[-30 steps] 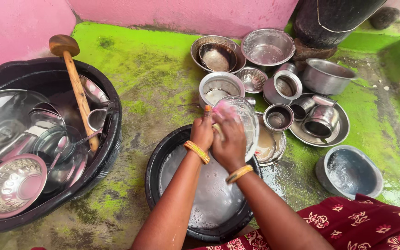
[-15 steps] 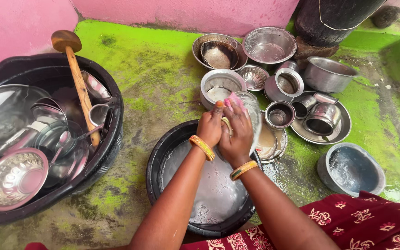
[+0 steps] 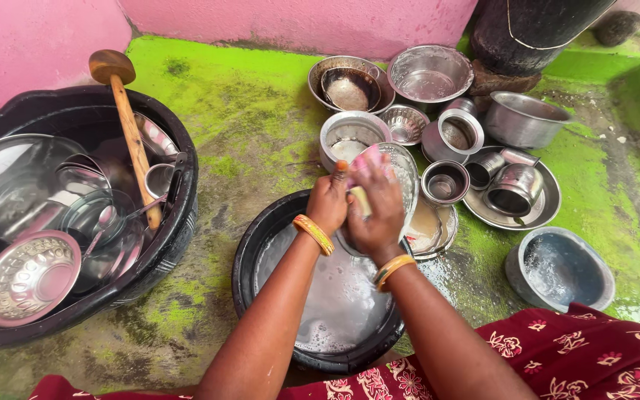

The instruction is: The person washes metal plates and bowls by hand with a scrubber and soapy water in a basin on the floor.

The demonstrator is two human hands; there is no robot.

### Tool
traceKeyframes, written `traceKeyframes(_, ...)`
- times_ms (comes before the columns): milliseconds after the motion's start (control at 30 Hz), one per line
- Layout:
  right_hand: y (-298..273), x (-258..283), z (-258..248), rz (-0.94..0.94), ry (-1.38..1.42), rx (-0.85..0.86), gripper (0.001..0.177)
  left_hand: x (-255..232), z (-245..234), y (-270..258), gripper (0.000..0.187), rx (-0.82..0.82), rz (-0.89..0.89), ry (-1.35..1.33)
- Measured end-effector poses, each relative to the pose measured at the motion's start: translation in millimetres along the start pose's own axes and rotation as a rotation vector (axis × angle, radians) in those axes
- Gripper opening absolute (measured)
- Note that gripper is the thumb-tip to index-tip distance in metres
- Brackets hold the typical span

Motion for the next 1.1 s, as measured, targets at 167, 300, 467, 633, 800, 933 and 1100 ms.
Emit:
traceKeyframes(167,10,-46,-9,0.502,0.206,-0.094,0.035,-5,-1,-5,0.088,-0.063,0.111,0.353)
traceKeyframes(300,-2,-3,-3,0.080,-0.017,-0.073,0.039,-10,-2,-8,0.087,-0.082,0.086,0.303)
traceKeyframes(467,4,-13,-3,0.004,0.023,0.032,0.039,-1,-2,-4,0.082,-0.096,0.079,0.345)
traceKeyframes(633,5,-39,-11,0.300,-0.029,-0.143,0.032,3,-2,-6,0.083,-0.091,0.085,0.196)
traceKeyframes(800,-2,10,-7,-0.150,-0.044,-0.036,0.039,2,2,-4,0.079,-0.055,-0.003,-0.037)
traceKeyframes(933,-1,-43,-3,0.268,-0.035,-0.109,0.031,9,-1,-9,0.080,-0.089,0.081,0.238)
traceKeyframes(1100,-47,-78,21,0.897,0.253,-0.084,0.038,3,-14,-6,0.075,-0.246,0.062,0.083)
Point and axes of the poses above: each hand's wrist, its own y-axis towards the middle knuckle, its own z-axis out of the palm, x = y × z, the point moved 4 cm from there along y, towards the middle knuckle, and after that the axes turned 6 degrees about -y, right-handed, at the moved point
